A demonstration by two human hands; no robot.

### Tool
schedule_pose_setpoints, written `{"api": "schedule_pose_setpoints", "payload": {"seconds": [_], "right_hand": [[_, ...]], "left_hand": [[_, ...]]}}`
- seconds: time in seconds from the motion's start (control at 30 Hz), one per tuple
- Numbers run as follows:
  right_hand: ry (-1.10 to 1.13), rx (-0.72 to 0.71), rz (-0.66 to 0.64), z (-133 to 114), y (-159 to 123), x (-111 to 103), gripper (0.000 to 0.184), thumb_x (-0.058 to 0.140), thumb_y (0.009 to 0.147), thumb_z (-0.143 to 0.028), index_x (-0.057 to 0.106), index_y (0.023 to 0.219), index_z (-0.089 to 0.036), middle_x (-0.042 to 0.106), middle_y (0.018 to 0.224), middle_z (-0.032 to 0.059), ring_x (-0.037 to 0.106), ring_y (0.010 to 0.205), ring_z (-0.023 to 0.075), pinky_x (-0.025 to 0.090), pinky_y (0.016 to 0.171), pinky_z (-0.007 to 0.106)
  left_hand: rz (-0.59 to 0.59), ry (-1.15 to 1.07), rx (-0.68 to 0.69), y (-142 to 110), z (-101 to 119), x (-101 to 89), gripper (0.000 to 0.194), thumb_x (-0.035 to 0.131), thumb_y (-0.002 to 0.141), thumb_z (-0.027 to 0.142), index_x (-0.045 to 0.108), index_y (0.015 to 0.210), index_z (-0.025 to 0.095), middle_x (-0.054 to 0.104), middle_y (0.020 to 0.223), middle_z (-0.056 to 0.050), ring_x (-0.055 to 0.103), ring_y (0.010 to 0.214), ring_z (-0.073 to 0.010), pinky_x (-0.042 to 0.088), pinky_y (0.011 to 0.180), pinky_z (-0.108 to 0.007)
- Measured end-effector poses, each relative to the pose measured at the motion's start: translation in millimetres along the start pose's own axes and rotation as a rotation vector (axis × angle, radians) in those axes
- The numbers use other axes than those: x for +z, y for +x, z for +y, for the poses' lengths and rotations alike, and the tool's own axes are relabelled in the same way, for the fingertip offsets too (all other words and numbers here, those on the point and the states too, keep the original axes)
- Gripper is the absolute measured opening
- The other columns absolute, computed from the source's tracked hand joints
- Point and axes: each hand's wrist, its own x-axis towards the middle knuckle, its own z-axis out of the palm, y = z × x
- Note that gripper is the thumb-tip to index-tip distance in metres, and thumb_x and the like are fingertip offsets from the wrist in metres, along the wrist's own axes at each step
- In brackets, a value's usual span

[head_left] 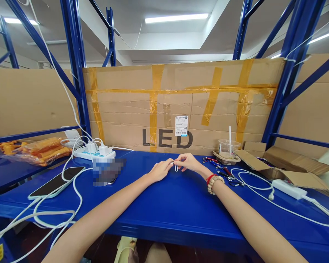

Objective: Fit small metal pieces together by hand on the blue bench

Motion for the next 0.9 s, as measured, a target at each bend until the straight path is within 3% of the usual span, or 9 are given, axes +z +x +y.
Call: {"api": "schedule_pose_setpoints", "payload": {"seconds": [0.17,0.27,0.4,0.67,0.9], "right_hand": [[0.028,0.003,0.038,-3.9,-0.5,6.1,0.034,0.070,0.051,-0.044,0.061,0.064,-0.014,0.059,0.057,0.0022,0.054,0.050,0.0101,0.046,0.041,0.020],[0.053,0.053,-0.006,-2.8,-2.3,9.8,0.034,0.071,0.049,-0.043,0.059,0.060,-0.014,0.058,0.056,0.0017,0.053,0.050,0.0090,0.046,0.042,0.018],[0.076,0.078,-0.094,-0.3,-4.9,11.0,0.034,0.069,0.053,-0.044,0.056,0.062,-0.014,0.057,0.058,0.0007,0.054,0.053,0.0086,0.046,0.046,0.018],[0.051,0.037,-0.146,5.5,-6.1,7.9,0.038,0.056,0.065,-0.053,0.062,0.072,-0.015,0.059,0.067,0.0024,0.053,0.057,0.0076,0.041,0.049,0.017],[0.203,0.096,-0.237,16.1,-2.0,1.2,0.039,0.054,0.069,-0.051,0.063,0.078,-0.014,0.059,0.075,0.0042,0.053,0.064,0.0086,0.040,0.056,0.019]], "left_hand": [[0.043,-0.036,-0.060,0.4,-0.6,0.5,0.023,0.022,0.087,0.034,0.037,0.103,0.029,0.057,0.079,0.004,0.054,0.074,-0.0150,0.038,0.064,-0.025],[0.075,-0.053,-0.067,0.9,-0.9,0.5,0.023,0.022,0.086,0.034,0.035,0.105,0.029,0.057,0.081,0.004,0.054,0.077,-0.0149,0.038,0.067,-0.026],[0.066,-0.028,-0.067,3.0,-1.9,2.0,0.022,0.023,0.086,0.034,0.035,0.103,0.027,0.058,0.088,0.002,0.054,0.081,-0.0165,0.038,0.068,-0.028],[0.111,-0.009,-0.046,6.7,-6.3,5.9,0.022,0.024,0.087,0.031,0.043,0.094,0.025,0.056,0.097,0.002,0.052,0.089,-0.0135,0.038,0.075,-0.026],[0.047,-0.087,0.013,6.3,-6.0,4.9,0.025,0.025,0.087,0.033,0.045,0.100,0.026,0.058,0.089,0.002,0.054,0.081,-0.0125,0.039,0.071,-0.023]]}}
